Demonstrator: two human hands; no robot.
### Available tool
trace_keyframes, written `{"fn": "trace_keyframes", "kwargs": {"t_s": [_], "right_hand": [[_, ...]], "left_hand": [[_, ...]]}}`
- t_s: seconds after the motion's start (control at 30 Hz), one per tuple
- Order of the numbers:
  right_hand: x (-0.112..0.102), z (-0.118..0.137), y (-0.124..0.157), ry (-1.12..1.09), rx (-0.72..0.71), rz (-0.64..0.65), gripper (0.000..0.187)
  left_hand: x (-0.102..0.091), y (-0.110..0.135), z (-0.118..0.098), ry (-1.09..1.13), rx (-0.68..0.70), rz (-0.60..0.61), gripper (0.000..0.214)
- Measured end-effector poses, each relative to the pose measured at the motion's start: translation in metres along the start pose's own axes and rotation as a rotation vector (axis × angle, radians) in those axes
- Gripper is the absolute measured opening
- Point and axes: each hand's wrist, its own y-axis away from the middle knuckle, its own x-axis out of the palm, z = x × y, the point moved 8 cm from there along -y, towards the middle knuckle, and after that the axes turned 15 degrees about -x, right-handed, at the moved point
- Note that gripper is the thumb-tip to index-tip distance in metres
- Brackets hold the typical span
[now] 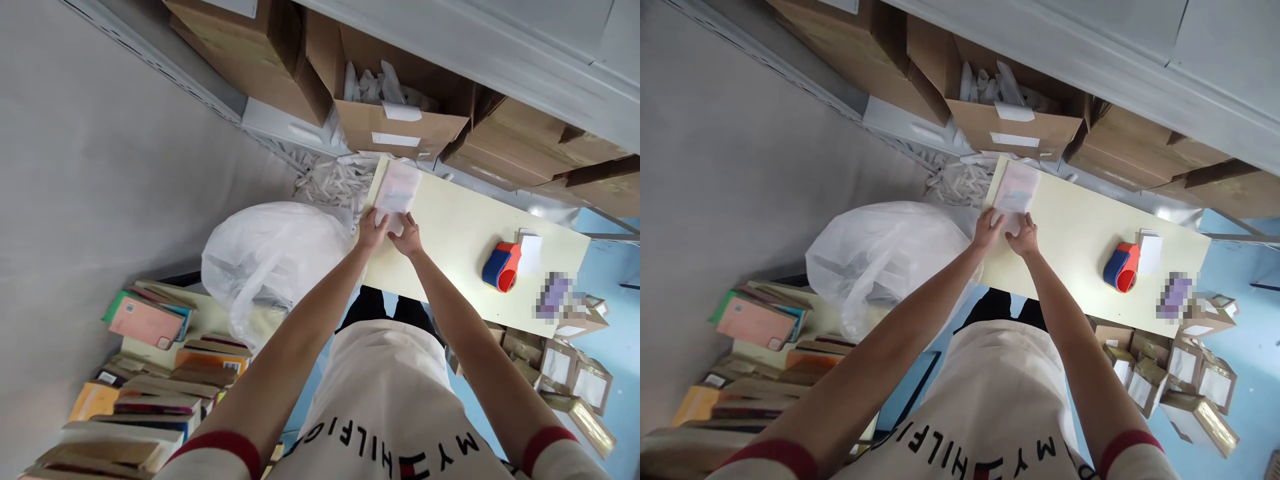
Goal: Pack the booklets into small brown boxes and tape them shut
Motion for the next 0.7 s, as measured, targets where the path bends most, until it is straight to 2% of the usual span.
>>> {"fn": "trace_keyframes", "kwargs": {"t_s": [0.1,0.2,0.3,0.37,0.47,0.53,0.6,0.7], "right_hand": [[0.001,0.000,0.002,0.023,0.010,0.047,0.078],[-0.009,0.002,0.017,-0.045,0.051,0.026,0.087],[-0.027,0.004,0.057,-0.198,0.133,-0.021,0.084],[-0.040,0.005,0.096,-0.270,0.200,-0.007,0.079],[-0.062,0.003,0.155,-0.300,0.242,-0.017,0.069],[-0.072,0.001,0.185,-0.329,0.234,-0.021,0.063],[-0.077,0.000,0.203,-0.360,0.201,-0.011,0.058],[-0.080,0.002,0.212,-0.402,0.152,0.032,0.052]], "left_hand": [[0.003,0.003,0.002,-0.053,-0.020,-0.005,0.056],[0.001,0.025,0.001,-0.096,-0.040,0.005,0.069],[-0.005,0.069,-0.004,-0.180,0.012,0.044,0.077],[-0.007,0.107,-0.002,-0.220,0.046,0.092,0.071],[-0.007,0.161,0.021,-0.198,-0.047,0.174,0.055],[-0.009,0.190,0.040,-0.154,-0.126,0.177,0.048],[-0.014,0.212,0.058,-0.111,-0.186,0.116,0.043],[-0.018,0.239,0.080,-0.032,-0.263,0.007,0.036]]}}
